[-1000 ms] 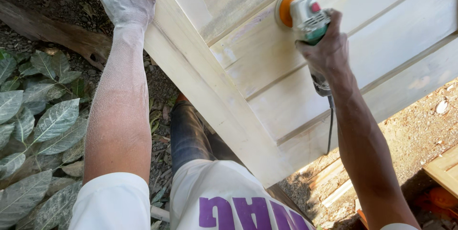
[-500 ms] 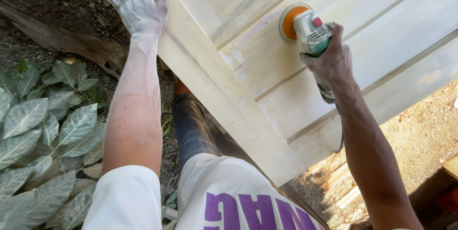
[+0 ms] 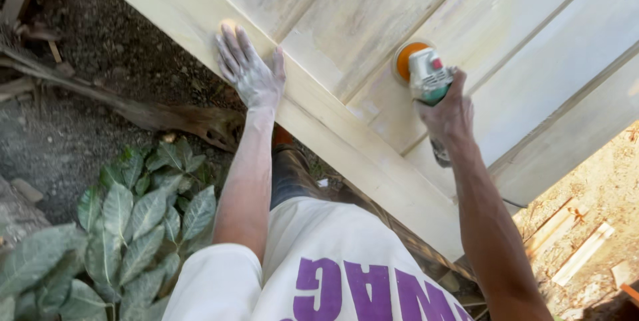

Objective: The person uses a power sander to smooth the surface of a wooden door panel, moving the tool across different sections by hand.

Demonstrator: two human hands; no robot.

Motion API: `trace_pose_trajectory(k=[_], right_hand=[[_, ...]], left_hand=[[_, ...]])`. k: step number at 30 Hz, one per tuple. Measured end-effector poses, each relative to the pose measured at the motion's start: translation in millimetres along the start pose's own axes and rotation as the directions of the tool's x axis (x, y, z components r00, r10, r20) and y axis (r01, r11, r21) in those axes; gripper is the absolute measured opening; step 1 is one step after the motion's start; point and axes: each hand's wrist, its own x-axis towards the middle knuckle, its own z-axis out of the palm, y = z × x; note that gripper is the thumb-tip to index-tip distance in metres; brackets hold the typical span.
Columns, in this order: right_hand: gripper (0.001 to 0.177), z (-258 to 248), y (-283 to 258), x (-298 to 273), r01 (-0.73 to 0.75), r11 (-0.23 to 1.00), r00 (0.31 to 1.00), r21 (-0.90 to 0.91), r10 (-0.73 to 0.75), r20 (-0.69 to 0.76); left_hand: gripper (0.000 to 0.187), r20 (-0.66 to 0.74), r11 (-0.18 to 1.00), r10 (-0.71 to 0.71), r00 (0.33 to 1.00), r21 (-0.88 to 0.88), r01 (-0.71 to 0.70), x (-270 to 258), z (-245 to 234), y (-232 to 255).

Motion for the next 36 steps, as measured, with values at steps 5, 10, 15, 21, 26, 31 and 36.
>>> trace_pose_trajectory(k=[5, 10, 15, 21, 26, 31, 36], right_hand=[[0.086, 34.4, -60.1, -25.7, -0.009, 0.999, 0.997, -0.04, 0.012, 0.07], [0.088, 60.0, -102.6, -25.7, 0.092, 0.993, 0.994, 0.069, -0.096, 0.057], [0.09, 83.4, -137.2, -18.5, 0.029, 0.999, 0.991, -0.028, -0.025, 0.133], [0.091, 107.2, -178.8, 13.6, 0.141, 0.99, 0.986, -0.021, -0.139, 0.091], [0.086, 109.3, -186.0, 16.5, 0.199, 0.98, 0.978, -0.017, -0.198, 0.061], [0.09, 94.0, -156.5, -15.1, 0.089, 0.996, 0.993, -0.018, -0.087, 0.074], [0.091, 85.0, -129.2, -39.7, -0.008, 1.0, 0.997, -0.012, 0.009, 0.083]], left_hand=[[0.083, -0.015, 0.996, 0.085, 0.996, 0.042, -0.084, -0.8, 26.4, -20.3], [0.071, -0.071, 0.953, 0.294, 0.953, -0.047, -0.298, 43.7, 10.7, -53.9], [0.074, -0.013, 0.978, 0.204, 0.979, 0.053, -0.203, 116.4, -28.5, -82.2], [0.075, -0.002, 0.989, 0.109, 0.994, 0.099, -0.108, 156.5, -46.3, -85.4], [0.076, 0.024, 0.988, 0.1, 0.995, 0.117, -0.102, 150.3, -51.6, -83.8], [0.076, -0.054, 0.989, 0.119, 0.991, 0.09, -0.114, 155.1, -51.2, -88.3], [0.077, -0.076, 0.99, 0.122, 0.99, 0.08, -0.116, 150.9, -41.8, -85.2]])
